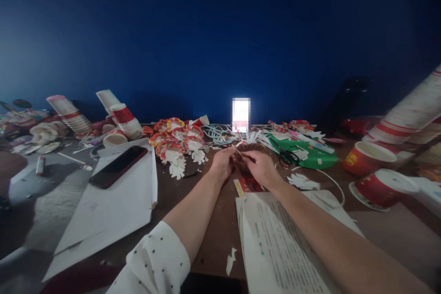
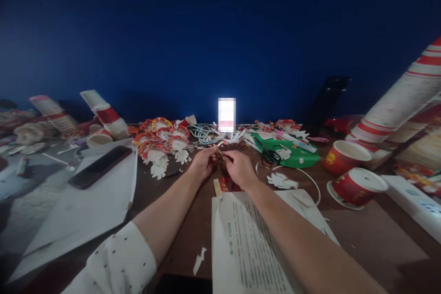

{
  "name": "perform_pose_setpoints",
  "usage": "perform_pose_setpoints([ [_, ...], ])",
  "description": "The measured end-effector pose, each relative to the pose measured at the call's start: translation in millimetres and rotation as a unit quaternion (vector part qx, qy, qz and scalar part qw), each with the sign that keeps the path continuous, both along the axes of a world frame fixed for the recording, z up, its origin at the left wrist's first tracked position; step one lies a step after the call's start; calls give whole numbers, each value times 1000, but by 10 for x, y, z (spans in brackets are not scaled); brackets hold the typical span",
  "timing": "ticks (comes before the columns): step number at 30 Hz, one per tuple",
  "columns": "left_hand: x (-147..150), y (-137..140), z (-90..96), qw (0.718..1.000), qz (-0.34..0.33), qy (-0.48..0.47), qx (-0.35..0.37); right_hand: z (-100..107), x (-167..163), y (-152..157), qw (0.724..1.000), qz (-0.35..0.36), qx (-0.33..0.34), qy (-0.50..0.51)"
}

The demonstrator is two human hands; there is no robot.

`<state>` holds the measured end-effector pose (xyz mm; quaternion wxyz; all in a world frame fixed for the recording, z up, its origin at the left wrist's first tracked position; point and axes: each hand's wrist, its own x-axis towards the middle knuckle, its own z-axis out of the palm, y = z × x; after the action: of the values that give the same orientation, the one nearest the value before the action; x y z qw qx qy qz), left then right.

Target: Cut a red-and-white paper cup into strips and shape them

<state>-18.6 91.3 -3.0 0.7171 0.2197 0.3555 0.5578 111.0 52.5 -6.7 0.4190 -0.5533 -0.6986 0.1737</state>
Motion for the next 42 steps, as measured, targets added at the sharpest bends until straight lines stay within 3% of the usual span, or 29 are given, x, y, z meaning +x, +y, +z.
perform_pose_setpoints([
  [6, 10, 14, -35, 998, -43, 7, 35, 116, -65, -83, 980, -7, -137, 147],
  [12, 34, -26, 22, 997, -69, 27, 18, 129, -88, -97, 902, 35, -245, 354],
  [15, 37, -41, 44, 997, -64, 40, 9, 145, -87, -97, 867, 38, -279, 412],
  [18, 40, -35, 36, 997, -55, 47, 4, 145, -76, -78, 849, 50, -295, 435],
  [21, 43, -4, 17, 998, -49, 46, 8, 111, -68, -16, 863, 55, -285, 413],
  [23, 37, 27, 12, 998, -37, 45, 23, 81, -56, 53, 897, 62, -246, 363],
  [27, 14, 71, 13, 994, -28, 24, 107, 69, 26, 185, 980, 88, -43, 174],
  [29, 8, 68, 8, 990, -24, 25, 134, 96, 85, 202, 991, 87, 40, 90],
  [31, 15, 47, -2, 991, -17, 36, 129, 135, 126, 178, 993, 84, 58, 50],
  [33, 31, 18, -6, 993, -20, 44, 105, 170, 127, 128, 995, 78, 3, 55],
  [35, 50, -7, 3, 996, -35, 53, 69, 192, 85, 69, 988, 60, -97, 105],
  [38, 71, -13, 37, 995, -41, 91, -13, 200, -19, -6, 945, 23, -233, 228],
  [42, 69, 15, 79, 987, -29, 129, -96, 187, -108, -64, 895, 2, -294, 335],
])
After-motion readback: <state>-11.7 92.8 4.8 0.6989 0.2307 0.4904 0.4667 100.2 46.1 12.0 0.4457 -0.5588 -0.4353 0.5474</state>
